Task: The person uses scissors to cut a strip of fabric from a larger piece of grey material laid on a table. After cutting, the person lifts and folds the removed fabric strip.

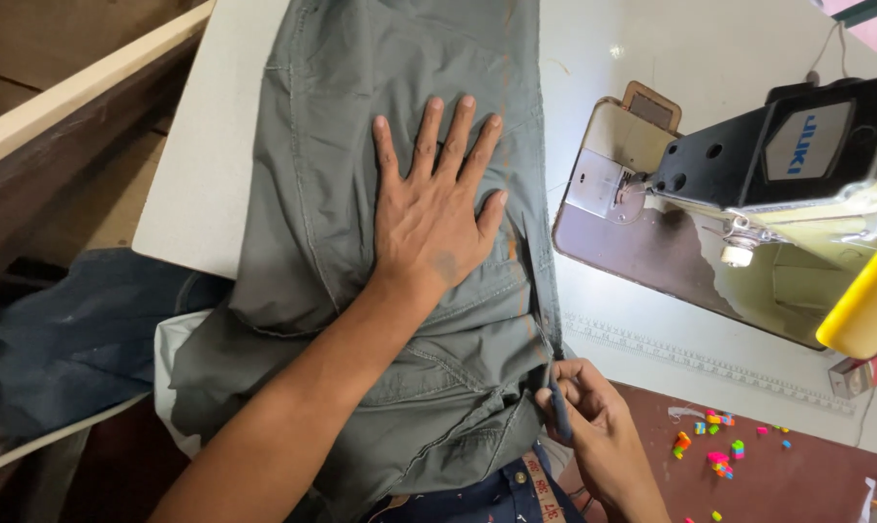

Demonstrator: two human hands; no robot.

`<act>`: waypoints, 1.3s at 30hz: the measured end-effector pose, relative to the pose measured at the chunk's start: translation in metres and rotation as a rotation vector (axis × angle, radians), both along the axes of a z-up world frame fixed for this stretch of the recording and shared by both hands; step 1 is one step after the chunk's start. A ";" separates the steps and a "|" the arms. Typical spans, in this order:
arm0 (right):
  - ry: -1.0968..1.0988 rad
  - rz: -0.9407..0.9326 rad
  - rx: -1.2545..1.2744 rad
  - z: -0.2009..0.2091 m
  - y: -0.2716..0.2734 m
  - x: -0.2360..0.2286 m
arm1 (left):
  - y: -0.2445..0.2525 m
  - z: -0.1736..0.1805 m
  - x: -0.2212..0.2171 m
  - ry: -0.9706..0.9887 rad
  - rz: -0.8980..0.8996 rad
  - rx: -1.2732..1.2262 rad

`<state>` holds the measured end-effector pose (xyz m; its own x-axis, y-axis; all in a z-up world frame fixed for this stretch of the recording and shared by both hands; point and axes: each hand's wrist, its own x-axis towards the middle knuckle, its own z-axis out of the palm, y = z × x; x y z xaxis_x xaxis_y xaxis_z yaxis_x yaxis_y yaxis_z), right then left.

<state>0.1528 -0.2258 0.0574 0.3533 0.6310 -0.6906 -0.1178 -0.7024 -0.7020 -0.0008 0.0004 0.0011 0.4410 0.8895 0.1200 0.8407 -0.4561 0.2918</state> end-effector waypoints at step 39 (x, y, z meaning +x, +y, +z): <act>0.030 -0.034 0.056 0.001 -0.007 -0.006 | -0.023 0.002 0.002 -0.043 0.018 0.029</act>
<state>0.1473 -0.2329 0.0585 0.3550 0.6568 -0.6653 -0.1625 -0.6575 -0.7358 0.0016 -0.0222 0.0029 0.4185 0.8932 0.1645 0.8361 -0.4496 0.3143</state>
